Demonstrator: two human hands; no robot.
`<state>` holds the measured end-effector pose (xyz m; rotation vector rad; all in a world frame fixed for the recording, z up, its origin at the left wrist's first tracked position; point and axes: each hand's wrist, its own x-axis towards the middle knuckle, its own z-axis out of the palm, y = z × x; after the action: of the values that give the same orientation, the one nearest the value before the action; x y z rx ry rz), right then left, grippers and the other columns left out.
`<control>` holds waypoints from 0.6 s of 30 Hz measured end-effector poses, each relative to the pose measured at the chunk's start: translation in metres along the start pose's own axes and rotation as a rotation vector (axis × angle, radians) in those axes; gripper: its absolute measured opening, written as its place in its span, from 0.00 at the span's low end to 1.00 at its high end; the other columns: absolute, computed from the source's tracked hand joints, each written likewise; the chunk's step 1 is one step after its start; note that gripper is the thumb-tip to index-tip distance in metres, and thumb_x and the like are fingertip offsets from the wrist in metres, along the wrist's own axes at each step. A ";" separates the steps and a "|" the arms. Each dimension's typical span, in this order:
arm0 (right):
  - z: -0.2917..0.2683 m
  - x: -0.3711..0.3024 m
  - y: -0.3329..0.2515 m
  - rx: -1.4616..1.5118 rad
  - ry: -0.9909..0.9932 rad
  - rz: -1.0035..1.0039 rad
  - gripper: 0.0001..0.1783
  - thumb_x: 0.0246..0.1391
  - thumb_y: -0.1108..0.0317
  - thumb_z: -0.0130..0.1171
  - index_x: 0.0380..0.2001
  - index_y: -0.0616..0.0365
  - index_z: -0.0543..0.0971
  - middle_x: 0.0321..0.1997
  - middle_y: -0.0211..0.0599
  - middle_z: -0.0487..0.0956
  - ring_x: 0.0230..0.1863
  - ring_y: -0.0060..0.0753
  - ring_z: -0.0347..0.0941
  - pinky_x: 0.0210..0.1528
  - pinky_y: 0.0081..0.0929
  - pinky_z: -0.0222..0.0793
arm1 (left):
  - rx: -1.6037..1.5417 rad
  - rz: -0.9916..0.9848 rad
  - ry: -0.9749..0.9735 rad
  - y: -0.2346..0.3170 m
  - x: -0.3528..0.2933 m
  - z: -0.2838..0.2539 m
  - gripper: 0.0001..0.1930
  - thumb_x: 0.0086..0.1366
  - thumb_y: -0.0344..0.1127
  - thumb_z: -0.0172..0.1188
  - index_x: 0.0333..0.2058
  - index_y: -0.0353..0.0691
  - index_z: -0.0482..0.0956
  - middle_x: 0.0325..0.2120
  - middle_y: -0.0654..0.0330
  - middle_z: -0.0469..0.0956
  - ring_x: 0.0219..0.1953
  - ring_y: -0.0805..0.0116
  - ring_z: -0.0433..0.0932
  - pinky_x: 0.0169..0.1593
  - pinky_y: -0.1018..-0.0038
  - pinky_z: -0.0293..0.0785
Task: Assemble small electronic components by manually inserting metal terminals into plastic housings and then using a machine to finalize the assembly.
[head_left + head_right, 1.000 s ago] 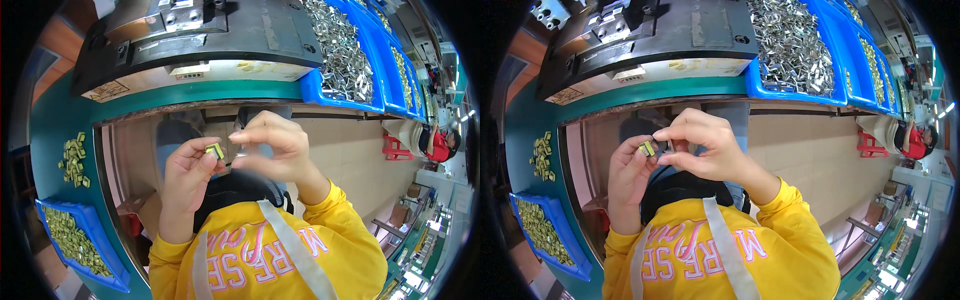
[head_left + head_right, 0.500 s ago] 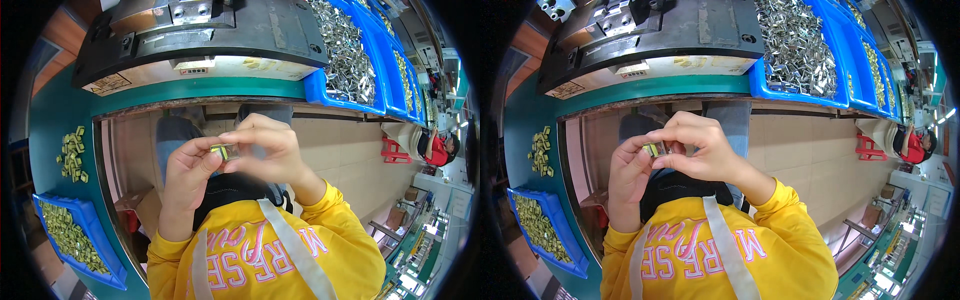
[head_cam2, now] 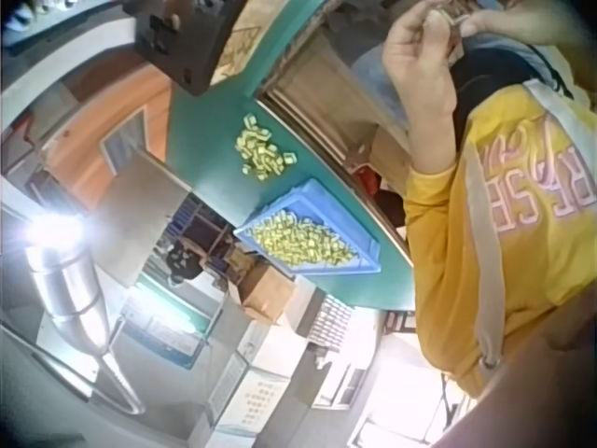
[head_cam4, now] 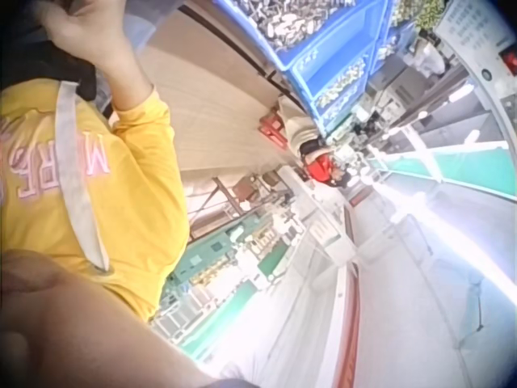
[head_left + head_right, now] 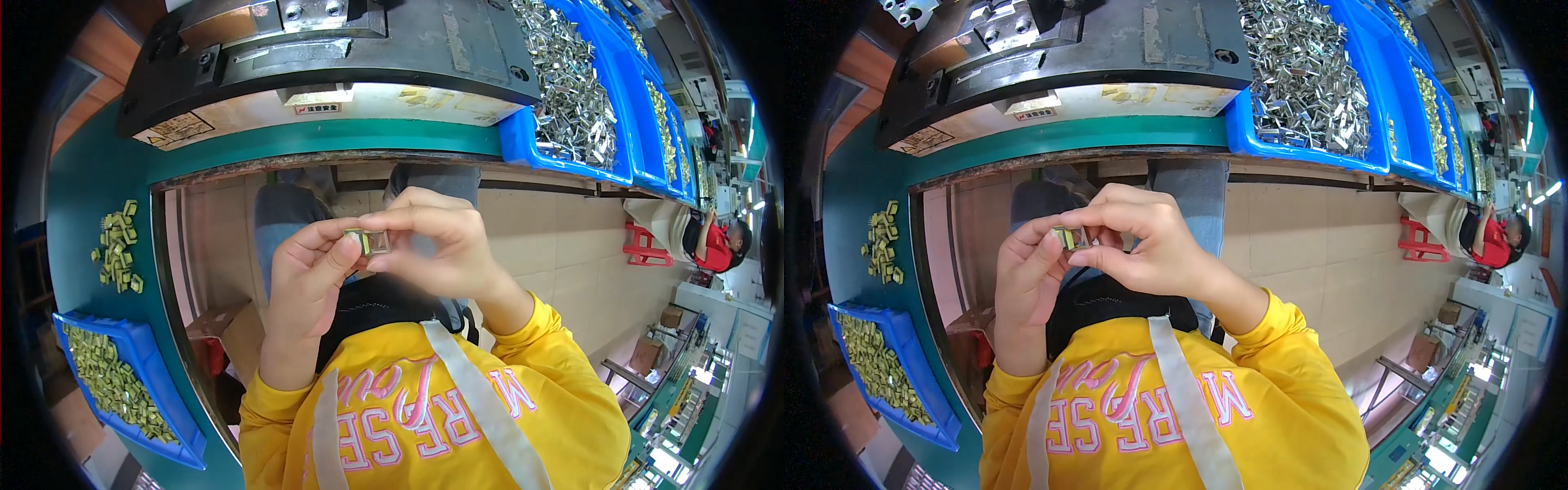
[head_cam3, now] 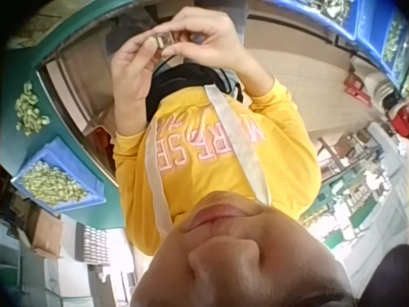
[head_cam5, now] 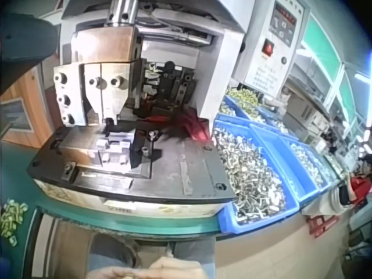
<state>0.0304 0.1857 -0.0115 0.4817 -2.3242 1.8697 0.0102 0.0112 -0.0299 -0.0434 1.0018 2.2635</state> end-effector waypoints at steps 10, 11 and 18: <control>0.011 -0.003 -0.002 0.007 0.113 0.013 0.18 0.35 0.75 0.65 0.36 0.58 0.79 0.21 0.29 0.70 0.19 0.17 0.63 0.19 0.14 0.58 | 0.035 0.011 0.018 0.001 -0.001 0.001 0.11 0.58 0.29 0.56 0.40 0.30 0.73 0.32 0.57 0.77 0.31 0.74 0.76 0.37 0.79 0.73; 0.012 -0.004 -0.002 0.007 0.125 0.012 0.18 0.35 0.75 0.65 0.36 0.58 0.79 0.21 0.29 0.70 0.19 0.17 0.63 0.19 0.14 0.58 | 0.033 0.012 0.021 0.001 -0.001 0.001 0.11 0.58 0.28 0.56 0.39 0.30 0.74 0.32 0.57 0.77 0.31 0.74 0.76 0.37 0.80 0.73; 0.015 -0.005 -0.005 -0.084 0.158 0.039 0.21 0.31 0.74 0.69 0.36 0.61 0.78 0.28 0.34 0.73 0.26 0.22 0.68 0.24 0.15 0.63 | 0.041 0.029 0.040 0.000 0.000 -0.001 0.11 0.57 0.27 0.57 0.39 0.30 0.74 0.32 0.56 0.77 0.32 0.74 0.75 0.37 0.80 0.73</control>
<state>0.0381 0.1712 -0.0113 0.2706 -2.3121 1.7485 0.0097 0.0099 -0.0306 -0.0569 1.0759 2.2758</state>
